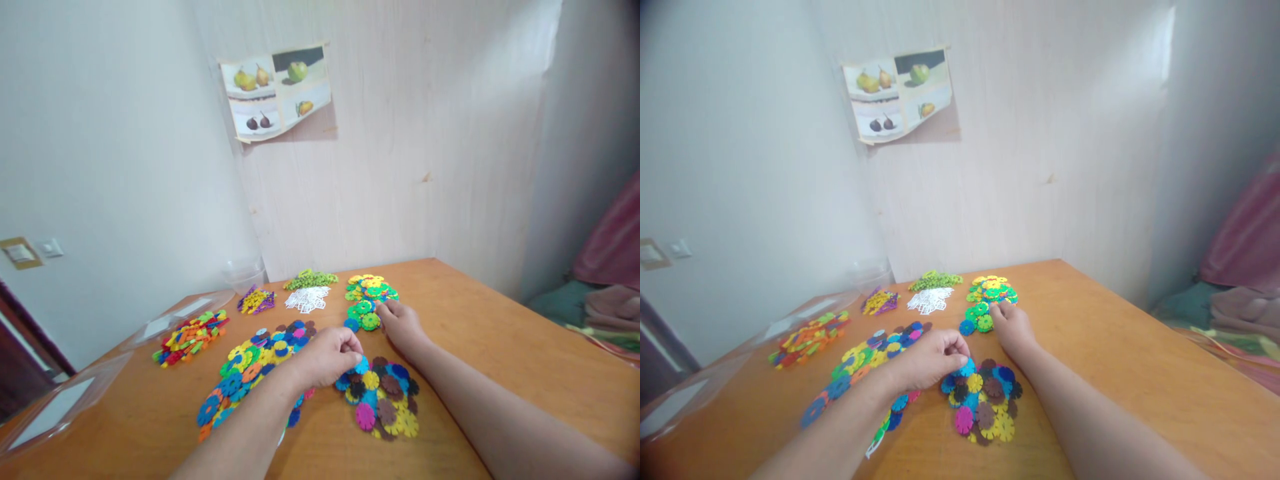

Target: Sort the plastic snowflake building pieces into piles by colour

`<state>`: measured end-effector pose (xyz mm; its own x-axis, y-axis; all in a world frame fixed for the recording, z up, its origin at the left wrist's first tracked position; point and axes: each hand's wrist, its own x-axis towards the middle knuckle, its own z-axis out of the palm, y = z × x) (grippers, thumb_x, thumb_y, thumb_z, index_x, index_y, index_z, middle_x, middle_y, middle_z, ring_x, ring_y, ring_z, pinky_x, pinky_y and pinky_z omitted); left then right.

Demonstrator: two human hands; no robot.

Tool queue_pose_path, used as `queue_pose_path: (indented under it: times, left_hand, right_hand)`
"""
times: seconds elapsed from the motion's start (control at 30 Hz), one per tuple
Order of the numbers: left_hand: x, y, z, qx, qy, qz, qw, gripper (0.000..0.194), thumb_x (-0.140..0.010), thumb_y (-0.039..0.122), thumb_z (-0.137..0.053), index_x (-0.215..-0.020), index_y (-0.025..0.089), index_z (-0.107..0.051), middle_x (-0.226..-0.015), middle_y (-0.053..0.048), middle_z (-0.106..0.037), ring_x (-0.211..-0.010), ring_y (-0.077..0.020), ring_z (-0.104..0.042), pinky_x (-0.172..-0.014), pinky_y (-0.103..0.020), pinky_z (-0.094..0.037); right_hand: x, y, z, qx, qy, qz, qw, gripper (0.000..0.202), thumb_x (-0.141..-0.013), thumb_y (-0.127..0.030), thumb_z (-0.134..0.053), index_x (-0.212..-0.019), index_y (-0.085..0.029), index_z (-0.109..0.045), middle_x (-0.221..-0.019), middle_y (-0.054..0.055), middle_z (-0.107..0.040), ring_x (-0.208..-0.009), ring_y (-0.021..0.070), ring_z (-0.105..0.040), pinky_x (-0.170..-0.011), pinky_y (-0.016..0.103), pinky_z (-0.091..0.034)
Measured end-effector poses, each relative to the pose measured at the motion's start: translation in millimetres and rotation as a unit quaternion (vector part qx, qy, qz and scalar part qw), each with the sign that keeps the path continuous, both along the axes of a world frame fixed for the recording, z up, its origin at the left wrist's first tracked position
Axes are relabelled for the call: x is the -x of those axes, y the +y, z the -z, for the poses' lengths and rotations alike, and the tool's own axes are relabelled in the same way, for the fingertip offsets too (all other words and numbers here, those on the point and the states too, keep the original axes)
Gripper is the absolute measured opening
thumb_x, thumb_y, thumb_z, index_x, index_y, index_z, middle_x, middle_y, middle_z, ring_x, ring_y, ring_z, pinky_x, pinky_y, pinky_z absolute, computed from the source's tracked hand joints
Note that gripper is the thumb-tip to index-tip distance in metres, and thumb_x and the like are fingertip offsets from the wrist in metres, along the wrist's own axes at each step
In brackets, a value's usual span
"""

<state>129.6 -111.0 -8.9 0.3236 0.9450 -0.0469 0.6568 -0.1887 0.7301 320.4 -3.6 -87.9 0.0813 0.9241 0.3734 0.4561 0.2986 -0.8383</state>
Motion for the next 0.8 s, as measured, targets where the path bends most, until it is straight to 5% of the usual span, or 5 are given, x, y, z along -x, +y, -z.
queue_pose_path:
  times: [0.17,0.37,0.5,0.8]
  left_hand:
    - [10.0,5.2,-2.6,-0.034,0.021,-0.006,0.999,0.02,-0.077,0.033,-0.06,-0.084,0.017,-0.069,-0.075,0.0,-0.067,-0.067,-0.0136,-0.057,-0.058,-0.023,-0.041]
    - [55.5,12.0,-9.6,-0.095,0.095,-0.075,0.988,0.023,-0.081,0.034,-0.054,-0.089,0.018,-0.069,-0.078,-0.002,-0.068,-0.071,-0.0165,-0.059,-0.061,-0.025,-0.042]
    - [78.7,6.2,-10.1,-0.12,0.171,-0.049,0.977,0.021,-0.074,0.025,-0.06,-0.091,0.022,-0.072,-0.094,-0.004,-0.071,-0.087,-0.0203,-0.062,-0.075,-0.028,-0.046]
    - [77.0,-6.3,-1.7,-0.181,0.287,-0.004,0.941,0.019,-0.069,0.031,-0.068,-0.086,0.03,-0.075,-0.094,-0.005,-0.066,-0.098,-0.0261,-0.056,-0.082,-0.032,-0.043]
  right_hand:
    - [-0.5,3.1,3.7,0.0,0.008,-0.008,1.0,0.046,-0.09,-0.057,-0.041,-0.064,-0.021,-0.052,-0.051,-0.002,-0.052,-0.052,0.0139,-0.045,-0.049,0.025,-0.025]
    - [0.4,3.2,2.9,0.005,-0.001,-0.009,1.0,0.044,-0.09,-0.056,-0.04,-0.064,-0.022,-0.05,-0.05,-0.002,-0.051,-0.051,0.0139,-0.045,-0.048,0.025,-0.024]
    - [0.0,0.6,-0.8,0.006,-0.005,-0.01,1.0,0.043,-0.09,-0.054,-0.041,-0.063,-0.022,-0.05,-0.051,-0.001,-0.052,-0.053,0.0143,-0.046,-0.049,0.026,-0.024]
    - [-1.0,-1.9,-4.0,0.011,-0.018,-0.014,1.0,0.041,-0.089,-0.052,-0.041,-0.062,-0.022,-0.049,-0.051,-0.001,-0.052,-0.053,0.0144,-0.045,-0.049,0.026,-0.024]
